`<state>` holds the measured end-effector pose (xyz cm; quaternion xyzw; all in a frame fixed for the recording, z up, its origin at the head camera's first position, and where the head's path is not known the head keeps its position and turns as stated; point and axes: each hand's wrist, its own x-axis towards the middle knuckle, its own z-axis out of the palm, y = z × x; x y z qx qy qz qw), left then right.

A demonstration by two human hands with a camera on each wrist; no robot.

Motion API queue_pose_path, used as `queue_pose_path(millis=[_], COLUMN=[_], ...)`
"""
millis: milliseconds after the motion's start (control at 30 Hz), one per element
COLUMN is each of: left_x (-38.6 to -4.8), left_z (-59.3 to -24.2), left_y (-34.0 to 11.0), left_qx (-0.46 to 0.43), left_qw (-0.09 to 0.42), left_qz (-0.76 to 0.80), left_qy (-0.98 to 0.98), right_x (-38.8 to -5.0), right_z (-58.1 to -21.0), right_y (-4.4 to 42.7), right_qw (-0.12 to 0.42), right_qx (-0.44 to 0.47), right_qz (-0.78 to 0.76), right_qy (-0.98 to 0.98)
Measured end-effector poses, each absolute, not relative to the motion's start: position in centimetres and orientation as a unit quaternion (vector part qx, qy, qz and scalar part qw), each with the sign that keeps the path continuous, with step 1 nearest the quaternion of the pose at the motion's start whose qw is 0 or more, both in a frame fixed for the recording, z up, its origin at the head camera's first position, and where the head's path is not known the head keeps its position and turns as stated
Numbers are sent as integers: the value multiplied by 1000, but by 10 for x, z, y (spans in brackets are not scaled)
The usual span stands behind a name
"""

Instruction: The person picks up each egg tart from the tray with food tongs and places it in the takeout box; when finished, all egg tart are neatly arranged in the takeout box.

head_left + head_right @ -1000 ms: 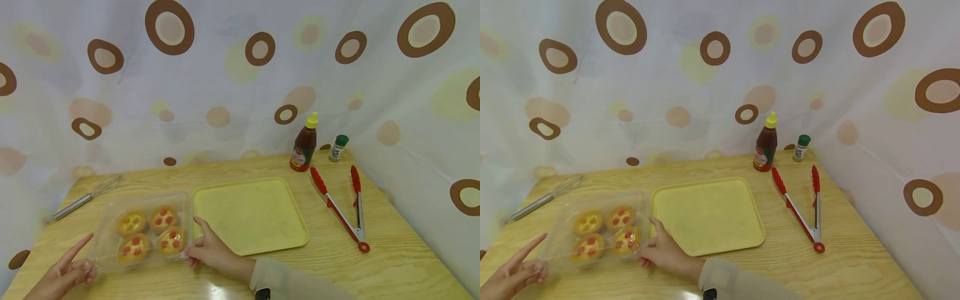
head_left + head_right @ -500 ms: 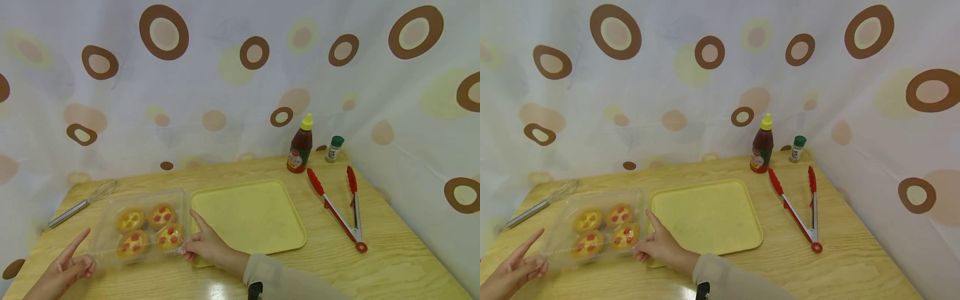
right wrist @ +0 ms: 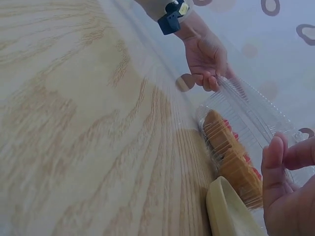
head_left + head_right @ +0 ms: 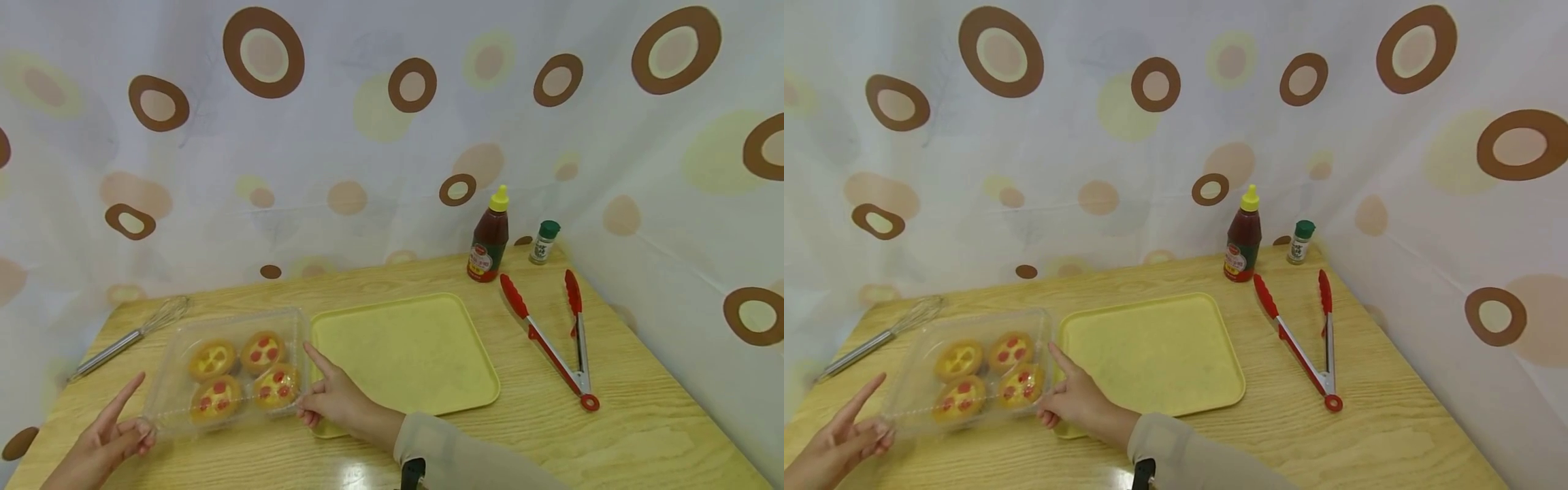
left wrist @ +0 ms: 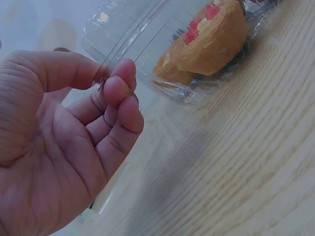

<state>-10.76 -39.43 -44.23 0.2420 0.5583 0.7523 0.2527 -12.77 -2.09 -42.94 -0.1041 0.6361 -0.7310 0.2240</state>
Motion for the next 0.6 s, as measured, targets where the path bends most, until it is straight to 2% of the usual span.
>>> queue_pose_path(millis=[267, 600], left_x=[-110, -105], left_z=[-444, -440], left_y=[-392, -405], left_qx=[238, 151], left_qw=[257, 262], left_qz=[764, 710], left_qy=[542, 636], right_x=[-132, -143], right_z=[-435, -439], right_y=[-12, 22], right_qw=[239, 243], right_qx=[-147, -165], right_qz=[-723, -677], right_qy=[631, 675])
